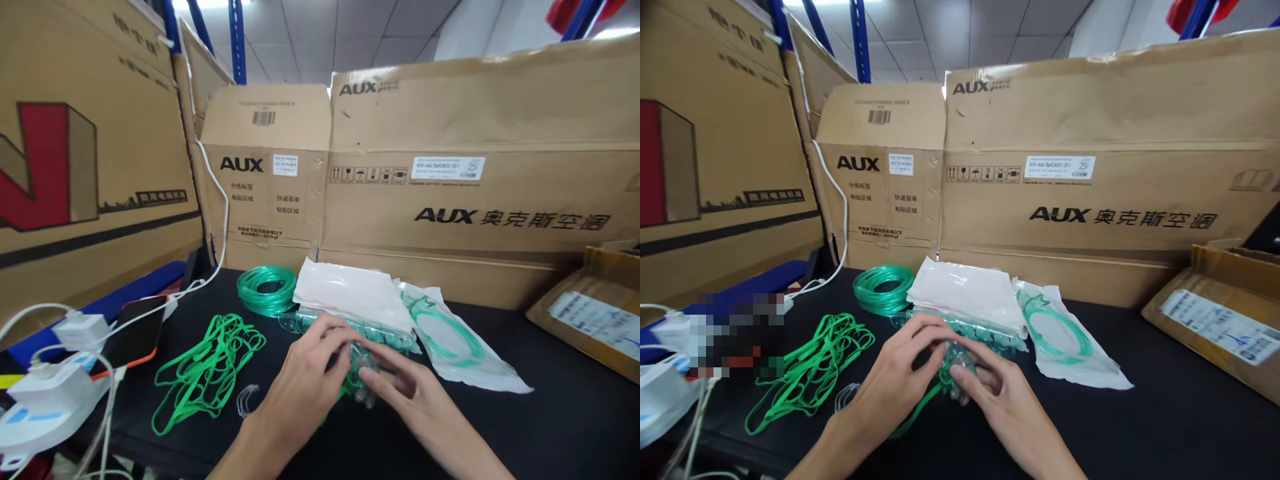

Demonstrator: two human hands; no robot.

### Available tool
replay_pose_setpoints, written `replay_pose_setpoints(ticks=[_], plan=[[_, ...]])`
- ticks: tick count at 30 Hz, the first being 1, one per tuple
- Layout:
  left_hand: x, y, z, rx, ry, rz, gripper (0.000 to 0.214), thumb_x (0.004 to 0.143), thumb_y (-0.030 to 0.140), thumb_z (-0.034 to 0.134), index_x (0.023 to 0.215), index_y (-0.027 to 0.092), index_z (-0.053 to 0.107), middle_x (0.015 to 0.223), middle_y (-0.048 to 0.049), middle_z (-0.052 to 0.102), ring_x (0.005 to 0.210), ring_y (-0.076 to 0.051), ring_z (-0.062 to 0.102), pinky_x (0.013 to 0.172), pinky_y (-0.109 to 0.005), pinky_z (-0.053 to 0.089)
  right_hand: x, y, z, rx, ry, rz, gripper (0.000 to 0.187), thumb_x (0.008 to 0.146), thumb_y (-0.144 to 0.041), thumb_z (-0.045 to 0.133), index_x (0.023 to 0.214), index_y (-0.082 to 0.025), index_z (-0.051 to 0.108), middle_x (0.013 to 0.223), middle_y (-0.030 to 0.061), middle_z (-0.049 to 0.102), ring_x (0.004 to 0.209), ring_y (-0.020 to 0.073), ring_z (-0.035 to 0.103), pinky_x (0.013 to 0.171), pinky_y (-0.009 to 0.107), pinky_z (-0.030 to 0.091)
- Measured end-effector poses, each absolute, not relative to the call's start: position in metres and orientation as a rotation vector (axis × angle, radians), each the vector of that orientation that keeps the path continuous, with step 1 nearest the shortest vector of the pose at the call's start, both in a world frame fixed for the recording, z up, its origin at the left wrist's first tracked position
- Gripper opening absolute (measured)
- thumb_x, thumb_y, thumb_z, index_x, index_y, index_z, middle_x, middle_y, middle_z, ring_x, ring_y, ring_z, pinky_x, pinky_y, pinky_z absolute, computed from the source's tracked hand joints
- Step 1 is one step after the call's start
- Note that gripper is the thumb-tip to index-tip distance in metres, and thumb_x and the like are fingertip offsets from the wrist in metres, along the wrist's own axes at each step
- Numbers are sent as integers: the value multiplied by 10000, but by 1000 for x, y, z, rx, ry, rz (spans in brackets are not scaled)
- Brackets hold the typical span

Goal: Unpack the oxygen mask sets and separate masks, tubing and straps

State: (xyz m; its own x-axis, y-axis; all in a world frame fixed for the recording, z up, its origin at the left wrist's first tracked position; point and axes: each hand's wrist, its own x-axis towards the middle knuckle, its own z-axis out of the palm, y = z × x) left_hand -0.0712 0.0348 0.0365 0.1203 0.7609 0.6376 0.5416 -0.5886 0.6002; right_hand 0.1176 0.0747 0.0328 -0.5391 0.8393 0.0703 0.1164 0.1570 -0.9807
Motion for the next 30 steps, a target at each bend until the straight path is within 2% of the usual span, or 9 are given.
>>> replay_pose_setpoints(ticks=[2,5,7,11,13,17,20,24,30], plan=[[-64,33,32,2060,1333,1542,197,1001,108,562,1127,245,625,1127,-12,632,1037,-164,627,924,-285,501,123,78,32,-987,-1669,1394,595,874,-561,741,1362,-234,648,1170,99,748,961,262,727,904,404,584],[-61,30,21,2043,1364,1453,202,979,164,642,1157,245,592,1143,-15,636,1083,-188,605,968,-329,490,127,80,28,-1038,-1524,1381,574,832,-544,797,1305,-246,668,1334,109,687,1219,288,655,1029,378,534],[-63,29,14,2106,1350,1369,220,955,167,687,1142,243,602,1183,-23,622,1118,-202,586,978,-343,489,126,80,26,-1045,-1499,1404,548,821,-521,818,1284,-272,663,1385,91,661,1313,281,598,1066,346,510],[-69,27,6,2197,1375,1261,80,973,166,670,1010,229,638,1177,-25,604,1073,-202,585,943,-345,499,124,77,24,-1042,-1562,1422,476,832,-496,819,1227,-306,634,1337,70,681,1179,238,681,984,301,558],[-70,27,8,2181,1377,1217,40,1005,193,630,993,229,642,1185,-27,619,1067,-201,600,963,-356,494,125,78,24,-1022,-1574,1425,451,846,-491,808,1215,-310,621,1290,67,700,1140,224,694,998,308,554],[-74,24,17,2075,1379,1236,90,1030,240,565,1002,244,651,1108,-21,691,1017,-204,643,959,-364,501,128,78,27,-1037,-1488,1429,458,862,-498,787,1242,-324,601,1296,81,694,1115,256,704,988,384,578],[-75,22,21,1967,1432,1256,119,1016,234,548,972,255,657,1020,1,717,961,-198,658,909,-347,517,129,75,30,-1081,-1457,1414,477,849,-491,800,1257,-336,607,1349,78,664,1189,281,673,988,382,579],[-73,21,21,1890,1461,1254,56,964,251,628,1016,267,641,1038,24,701,944,-177,656,868,-307,507,130,71,30,-1055,-1570,1345,422,854,-470,802,1217,-343,628,1352,45,653,1297,249,603,1012,277,540],[-69,23,23,1763,1471,1149,199,894,281,725,1060,265,618,961,43,712,770,-154,633,685,-258,463,124,72,30,-937,-1771,1270,289,901,-377,762,1135,-346,595,1135,8,696,1072,186,702,887,231,587]])
